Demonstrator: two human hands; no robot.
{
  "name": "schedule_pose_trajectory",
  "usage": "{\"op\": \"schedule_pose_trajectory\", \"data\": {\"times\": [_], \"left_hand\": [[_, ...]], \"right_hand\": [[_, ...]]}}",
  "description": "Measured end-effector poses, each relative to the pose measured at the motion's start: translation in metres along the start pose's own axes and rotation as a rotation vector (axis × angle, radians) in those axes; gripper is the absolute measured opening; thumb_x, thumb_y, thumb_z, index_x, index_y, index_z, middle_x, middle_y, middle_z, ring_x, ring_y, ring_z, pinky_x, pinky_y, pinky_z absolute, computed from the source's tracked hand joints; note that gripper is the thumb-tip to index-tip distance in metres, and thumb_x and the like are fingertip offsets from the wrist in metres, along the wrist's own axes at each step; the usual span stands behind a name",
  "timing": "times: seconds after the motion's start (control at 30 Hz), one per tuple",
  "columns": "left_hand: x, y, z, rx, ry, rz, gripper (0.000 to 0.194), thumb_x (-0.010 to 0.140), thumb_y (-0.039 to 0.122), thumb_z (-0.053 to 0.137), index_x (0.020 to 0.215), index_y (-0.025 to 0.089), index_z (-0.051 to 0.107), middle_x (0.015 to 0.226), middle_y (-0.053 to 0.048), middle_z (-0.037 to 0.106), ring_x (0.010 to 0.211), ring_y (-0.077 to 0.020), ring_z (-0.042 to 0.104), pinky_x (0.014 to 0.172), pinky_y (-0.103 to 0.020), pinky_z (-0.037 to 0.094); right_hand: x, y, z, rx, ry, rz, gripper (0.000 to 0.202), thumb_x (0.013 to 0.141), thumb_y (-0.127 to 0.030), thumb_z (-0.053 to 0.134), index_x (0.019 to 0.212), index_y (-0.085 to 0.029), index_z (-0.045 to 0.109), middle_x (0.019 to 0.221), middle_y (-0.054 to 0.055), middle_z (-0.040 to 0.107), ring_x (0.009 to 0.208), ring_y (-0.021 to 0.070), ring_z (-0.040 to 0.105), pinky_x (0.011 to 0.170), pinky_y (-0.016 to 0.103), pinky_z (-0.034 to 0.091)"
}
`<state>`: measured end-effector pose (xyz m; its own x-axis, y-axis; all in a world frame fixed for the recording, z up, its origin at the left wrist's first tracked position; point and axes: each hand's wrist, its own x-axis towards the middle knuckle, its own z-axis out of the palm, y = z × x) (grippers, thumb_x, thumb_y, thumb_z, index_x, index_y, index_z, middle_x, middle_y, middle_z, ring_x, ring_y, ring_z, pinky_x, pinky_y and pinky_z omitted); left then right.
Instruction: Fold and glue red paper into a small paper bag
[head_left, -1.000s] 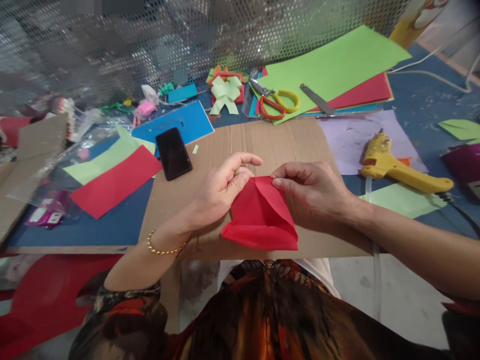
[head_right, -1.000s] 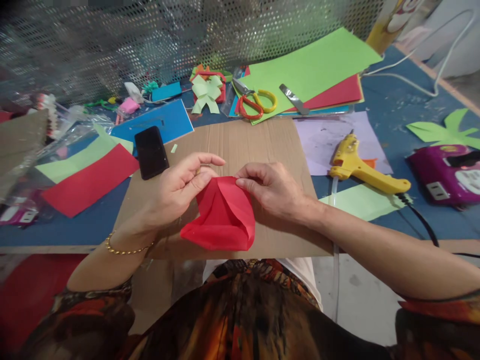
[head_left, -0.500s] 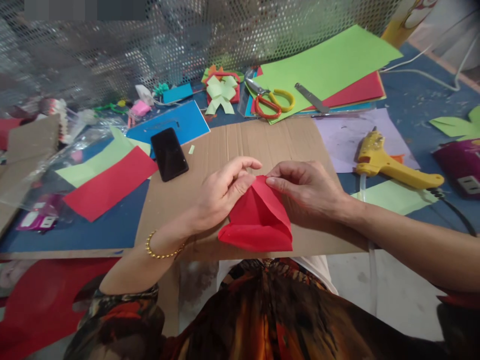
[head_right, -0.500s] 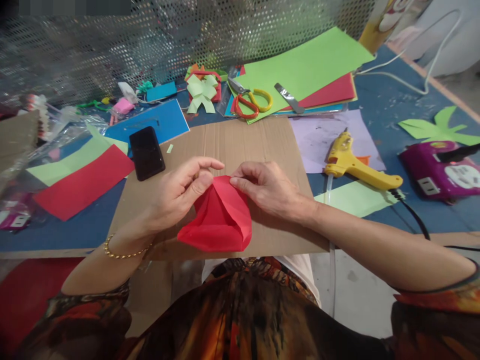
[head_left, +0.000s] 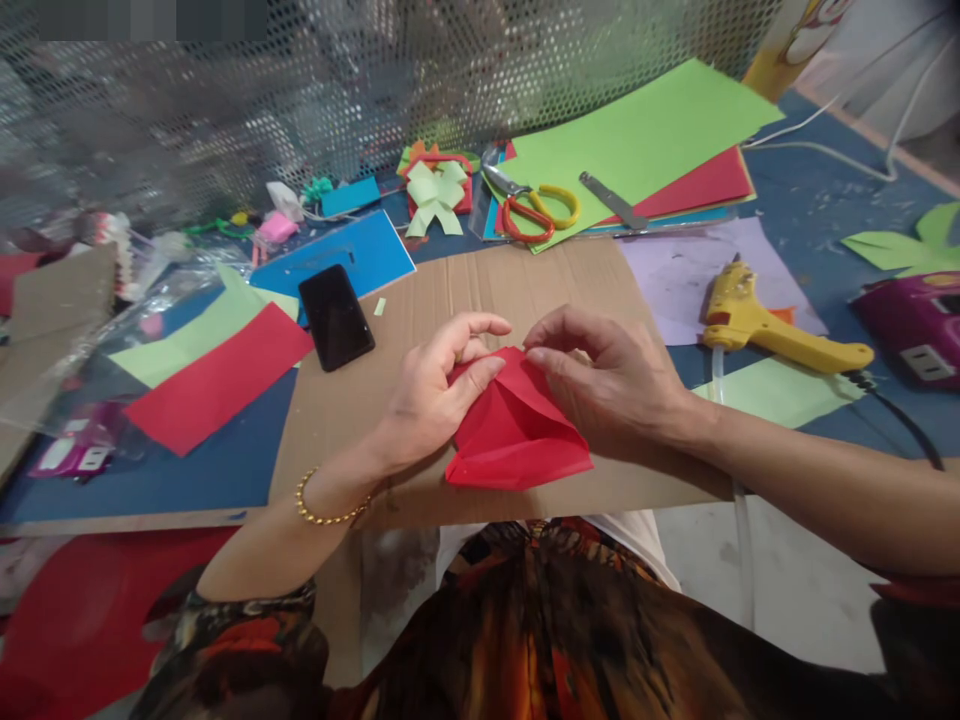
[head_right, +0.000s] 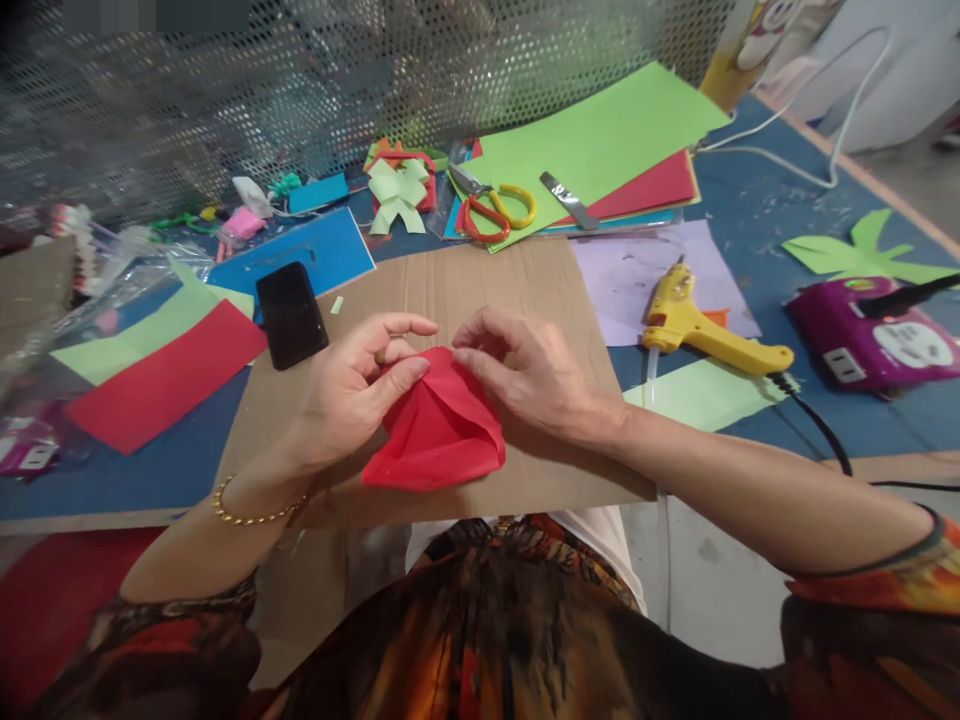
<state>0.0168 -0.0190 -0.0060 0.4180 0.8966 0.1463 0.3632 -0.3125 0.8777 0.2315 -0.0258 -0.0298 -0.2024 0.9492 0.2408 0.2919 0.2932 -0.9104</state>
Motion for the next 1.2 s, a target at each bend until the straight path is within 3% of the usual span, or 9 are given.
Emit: {"op": "schedule_pose_trajectory", "data": {"times": [0.6,0.83,1.07,1.2], "left_hand": [[-0.0037,0.002,0.0011,0.037,0.028,0.078,0.02,0.099,0.023,0.064,0.117,0.016,0.07,0.071,0.005,0.069,0.06,-0.0074,0.057,0.058,-0.019,0.046],[-0.0059,0.0026,0.0018,0.058,0.026,0.103,0.017,0.099,0.02,0.065,0.115,0.016,0.071,0.072,0.006,0.073,0.061,-0.0065,0.061,0.062,-0.017,0.049],[-0.0052,0.0017,0.0027,0.056,0.022,0.096,0.019,0.1,0.02,0.065,0.117,0.016,0.071,0.077,0.004,0.077,0.065,-0.0074,0.065,0.066,-0.018,0.052],[-0.0061,0.0021,0.0021,0.088,0.017,0.12,0.017,0.101,0.019,0.064,0.116,0.019,0.071,0.081,0.003,0.08,0.07,-0.0091,0.07,0.072,-0.019,0.056]], "right_hand": [[-0.003,0.002,0.0028,0.078,0.02,-0.058,0.004,0.089,-0.026,0.079,0.088,-0.022,0.08,0.089,0.002,0.079,0.082,0.0163,0.069,0.078,0.033,0.055],[-0.0004,0.0002,0.0008,0.18,-0.053,0.088,0.017,0.084,-0.037,0.082,0.083,-0.021,0.076,0.082,0.002,0.077,0.074,0.0168,0.066,0.068,0.032,0.052],[0.0016,0.0003,-0.0005,0.187,-0.075,0.05,0.025,0.083,-0.044,0.083,0.079,-0.022,0.072,0.087,0.004,0.077,0.077,0.0167,0.067,0.072,0.033,0.054],[0.0009,0.0008,0.0013,0.316,-0.141,0.197,0.031,0.079,-0.047,0.088,0.083,-0.021,0.071,0.079,0.002,0.074,0.073,0.016,0.066,0.067,0.031,0.053]]}}
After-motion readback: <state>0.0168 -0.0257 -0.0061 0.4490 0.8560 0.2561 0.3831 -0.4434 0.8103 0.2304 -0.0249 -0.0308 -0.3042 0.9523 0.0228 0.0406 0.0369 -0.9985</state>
